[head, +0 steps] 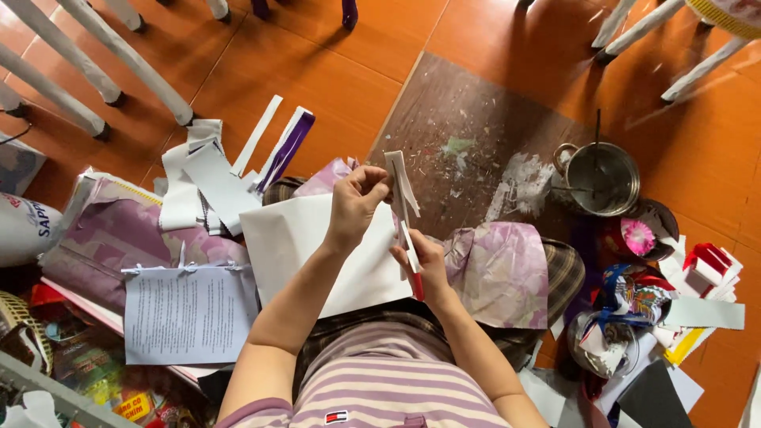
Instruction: Cutting strips of white paper with scissors and folding them for a craft project
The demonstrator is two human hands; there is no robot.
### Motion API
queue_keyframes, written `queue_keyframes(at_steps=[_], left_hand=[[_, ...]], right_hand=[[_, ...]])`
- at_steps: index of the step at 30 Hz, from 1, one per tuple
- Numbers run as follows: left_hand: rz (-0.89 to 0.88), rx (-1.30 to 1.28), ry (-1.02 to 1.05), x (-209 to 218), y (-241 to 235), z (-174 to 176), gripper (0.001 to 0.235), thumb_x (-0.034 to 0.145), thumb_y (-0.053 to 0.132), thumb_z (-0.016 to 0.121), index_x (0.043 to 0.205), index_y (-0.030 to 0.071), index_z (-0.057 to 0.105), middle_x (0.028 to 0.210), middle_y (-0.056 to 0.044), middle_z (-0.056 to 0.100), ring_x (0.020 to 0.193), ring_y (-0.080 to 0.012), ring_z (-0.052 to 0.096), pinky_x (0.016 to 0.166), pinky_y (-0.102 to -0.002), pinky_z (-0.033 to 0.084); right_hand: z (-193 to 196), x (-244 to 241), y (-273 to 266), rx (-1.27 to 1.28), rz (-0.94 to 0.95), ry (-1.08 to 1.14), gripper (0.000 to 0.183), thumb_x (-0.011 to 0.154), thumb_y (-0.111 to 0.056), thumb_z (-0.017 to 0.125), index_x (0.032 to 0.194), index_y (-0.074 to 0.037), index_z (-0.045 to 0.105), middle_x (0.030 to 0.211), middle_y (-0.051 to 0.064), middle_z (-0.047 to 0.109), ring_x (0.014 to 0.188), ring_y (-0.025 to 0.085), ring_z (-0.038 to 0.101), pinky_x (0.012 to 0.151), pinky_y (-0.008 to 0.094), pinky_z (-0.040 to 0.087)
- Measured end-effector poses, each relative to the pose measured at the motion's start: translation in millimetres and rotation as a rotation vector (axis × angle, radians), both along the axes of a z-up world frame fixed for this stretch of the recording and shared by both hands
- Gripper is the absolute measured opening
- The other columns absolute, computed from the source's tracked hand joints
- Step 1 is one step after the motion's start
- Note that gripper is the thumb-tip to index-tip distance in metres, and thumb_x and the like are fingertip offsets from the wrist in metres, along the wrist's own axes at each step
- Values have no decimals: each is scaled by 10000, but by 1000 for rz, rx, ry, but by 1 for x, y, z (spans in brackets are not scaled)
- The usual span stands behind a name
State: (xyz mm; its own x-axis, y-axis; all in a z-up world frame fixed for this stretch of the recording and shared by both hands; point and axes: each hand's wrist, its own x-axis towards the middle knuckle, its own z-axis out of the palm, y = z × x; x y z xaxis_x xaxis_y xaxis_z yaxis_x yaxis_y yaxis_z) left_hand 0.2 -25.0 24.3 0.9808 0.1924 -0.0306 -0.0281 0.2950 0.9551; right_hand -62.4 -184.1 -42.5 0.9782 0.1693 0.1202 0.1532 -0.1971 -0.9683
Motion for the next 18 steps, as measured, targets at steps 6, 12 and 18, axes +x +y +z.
queue_keyframes(at_steps=[6,12,18], left_hand=[[-9,-5,-40,7,1,11,151,916,35,756,1032,-41,697,808,-108,704,720,-145,692,689,-287,610],[-28,58,-23,7,-1,13,114,917,67,775,938,-28,717,691,-120,689,627,-154,688,611,-269,598],[-51,4,52,-5,-15,15,118,899,67,793,939,-19,724,701,-115,696,633,-143,688,616,-272,608]], right_hand=[[-4,-4,-7,-4,-7,-16,236,837,-308,837,986,-144,757,567,67,571,550,139,520,549,293,459],[0,-1,-6,5,38,47,429,828,-471,820,1104,-155,730,670,97,656,608,181,561,626,338,502],[-1,1,-4,-10,23,-6,431,912,-486,729,1166,-143,675,707,99,573,653,188,529,626,339,461]])
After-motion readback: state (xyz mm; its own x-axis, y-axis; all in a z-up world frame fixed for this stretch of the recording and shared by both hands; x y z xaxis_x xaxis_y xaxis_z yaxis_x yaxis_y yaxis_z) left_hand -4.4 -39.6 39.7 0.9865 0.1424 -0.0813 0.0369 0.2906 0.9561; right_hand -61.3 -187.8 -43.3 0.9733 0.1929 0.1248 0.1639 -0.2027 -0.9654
